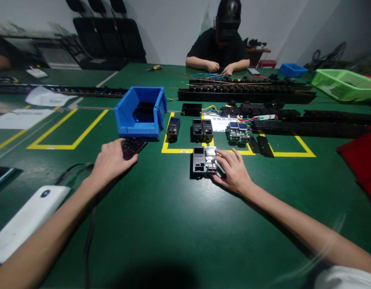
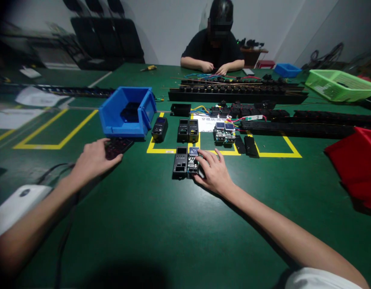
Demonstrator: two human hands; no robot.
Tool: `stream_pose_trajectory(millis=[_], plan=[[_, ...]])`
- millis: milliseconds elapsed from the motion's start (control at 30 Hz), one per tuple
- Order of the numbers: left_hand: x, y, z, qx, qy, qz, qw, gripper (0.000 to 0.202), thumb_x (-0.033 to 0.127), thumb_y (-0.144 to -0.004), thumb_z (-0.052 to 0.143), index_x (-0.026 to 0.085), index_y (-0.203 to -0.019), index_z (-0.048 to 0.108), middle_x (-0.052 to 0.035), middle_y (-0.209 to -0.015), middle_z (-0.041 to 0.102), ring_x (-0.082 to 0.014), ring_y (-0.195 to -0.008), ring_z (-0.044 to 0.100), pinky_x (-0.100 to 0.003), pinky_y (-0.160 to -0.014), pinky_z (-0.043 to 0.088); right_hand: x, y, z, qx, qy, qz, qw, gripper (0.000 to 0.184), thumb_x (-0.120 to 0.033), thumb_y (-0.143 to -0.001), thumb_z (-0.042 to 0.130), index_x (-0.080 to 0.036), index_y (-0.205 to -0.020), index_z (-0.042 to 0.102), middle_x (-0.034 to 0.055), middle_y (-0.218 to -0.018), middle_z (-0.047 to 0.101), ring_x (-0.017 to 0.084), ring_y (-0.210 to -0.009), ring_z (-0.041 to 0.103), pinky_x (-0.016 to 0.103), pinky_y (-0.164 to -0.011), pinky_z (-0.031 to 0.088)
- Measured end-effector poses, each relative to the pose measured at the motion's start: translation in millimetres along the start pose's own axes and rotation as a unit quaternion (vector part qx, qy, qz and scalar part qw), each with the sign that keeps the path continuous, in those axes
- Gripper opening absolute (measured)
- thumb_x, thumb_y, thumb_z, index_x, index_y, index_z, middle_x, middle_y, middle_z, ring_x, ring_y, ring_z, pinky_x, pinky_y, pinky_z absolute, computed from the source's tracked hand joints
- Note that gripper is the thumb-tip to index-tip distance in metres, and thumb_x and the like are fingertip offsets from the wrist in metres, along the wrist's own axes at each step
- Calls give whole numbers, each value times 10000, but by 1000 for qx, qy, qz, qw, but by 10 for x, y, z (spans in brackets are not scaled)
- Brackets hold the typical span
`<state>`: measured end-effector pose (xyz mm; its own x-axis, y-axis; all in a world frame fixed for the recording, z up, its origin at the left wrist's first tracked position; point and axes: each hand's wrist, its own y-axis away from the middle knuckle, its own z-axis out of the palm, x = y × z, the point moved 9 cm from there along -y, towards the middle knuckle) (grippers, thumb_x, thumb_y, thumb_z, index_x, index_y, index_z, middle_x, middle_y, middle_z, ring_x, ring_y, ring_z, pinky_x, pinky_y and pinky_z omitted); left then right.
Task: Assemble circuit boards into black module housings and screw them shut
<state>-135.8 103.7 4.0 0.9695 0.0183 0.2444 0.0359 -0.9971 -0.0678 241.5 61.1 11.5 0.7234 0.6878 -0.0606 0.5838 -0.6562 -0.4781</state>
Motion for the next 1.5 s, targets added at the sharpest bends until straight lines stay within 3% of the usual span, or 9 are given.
stream_pose_trajectory(millis=[100, 167, 233, 400, 533, 700, 933, 1233, 1500], plan=[[280, 88, -191, 83, -83, 34, 993, 671, 518, -846, 522, 79, -1340, 406, -220, -1348, 435, -457, -1292, 327, -602, -999, 355, 1, 0, -4, 1, -4, 0, 1000, 507, -400, -855, 602, -181, -1298, 486, 171, -1413, 526, 333, -1277, 504, 596, -1135, 262], [580, 152, -189, 90, -48, 102, 989, 543, 463, -867, 526, 120, -1285, 468, -186, -1315, 461, -392, -1291, 365, -549, -1056, 356, -2, -1, -5, -2, -7, 0, 1000, 509, -409, -856, 603, -181, -1296, 486, 173, -1415, 524, 333, -1279, 502, 597, -1136, 260], [920, 223, -87, 59, 16, 181, 982, 513, 453, -868, 544, 167, -1286, 462, -151, -1303, 474, -334, -1280, 411, -496, -1084, 381, -5, 0, -2, -6, -7, -1, 1000, 507, -426, -860, 599, -180, -1289, 489, 172, -1418, 522, 332, -1280, 501, 596, -1140, 255], [1661, 328, 264, -31, 179, 310, 933, 843, 512, -796, 657, 221, -1456, 222, -151, -1479, 334, -300, -1395, 356, -475, -1171, 346, -6, -1, -1, -7, -4, -1, 1000, 506, -454, -870, 588, -168, -1277, 494, 179, -1414, 523, 329, -1284, 498, 591, -1142, 258], [1987, 219, 464, -55, 235, 344, 907, 1062, 562, -691, 750, 241, -1500, 140, -159, -1553, 239, -329, -1454, 270, -532, -1203, 277, 6, -7, 6, -10, -12, 1, 1000, 513, -453, -874, 581, -186, -1301, 486, 173, -1418, 519, 327, -1289, 496, 598, -1138, 265], [2110, 83, 596, -89, 297, 338, 889, 1057, 526, -675, 779, 264, -1496, 167, -161, -1526, 307, -337, -1423, 343, -576, -1173, 305, 3, -5, -11, -1, -28, -6, 1000, 502, -433, -876, 586, -178, -1299, 502, 185, -1407, 523, 332, -1289, 494, 605, -1116, 307], [2086, 72, 656, -116, 309, 315, 890, 1104, 537, -626, 813, 262, -1492, 186, -160, -1518, 341, -343, -1393, 392, -560, -1156, 346, -57, 37, -74, 47, -77, -49, 995, 334, -280, -862, 637, -173, -1175, 594, 146, -1134, 664, 273, -1047, 626, 447, -879, 553], [2085, 84, 623, -130, 306, 322, 886, 1060, 495, -668, 780, 274, -1504, 167, -147, -1512, 350, -350, -1377, 408, -557, -1149, 364, -87, 29, -62, 26, -107, -64, 992, 365, -233, -866, 637, -161, -1219, 577, 132, -1083, 699, 226, -972, 686, 372, -840, 600], [2065, 73, 658, -137, 310, 327, 882, 1111, 556, -605, 817, 268, -1481, 198, -155, -1470, 378, -365, -1334, 438, -585, -1109, 382, -104, 64, -82, 31, -127, -83, 988, 389, -214, -832, 678, -136, -1202, 590, 135, -1044, 709, 211, -908, 697, 333, -745, 612]])
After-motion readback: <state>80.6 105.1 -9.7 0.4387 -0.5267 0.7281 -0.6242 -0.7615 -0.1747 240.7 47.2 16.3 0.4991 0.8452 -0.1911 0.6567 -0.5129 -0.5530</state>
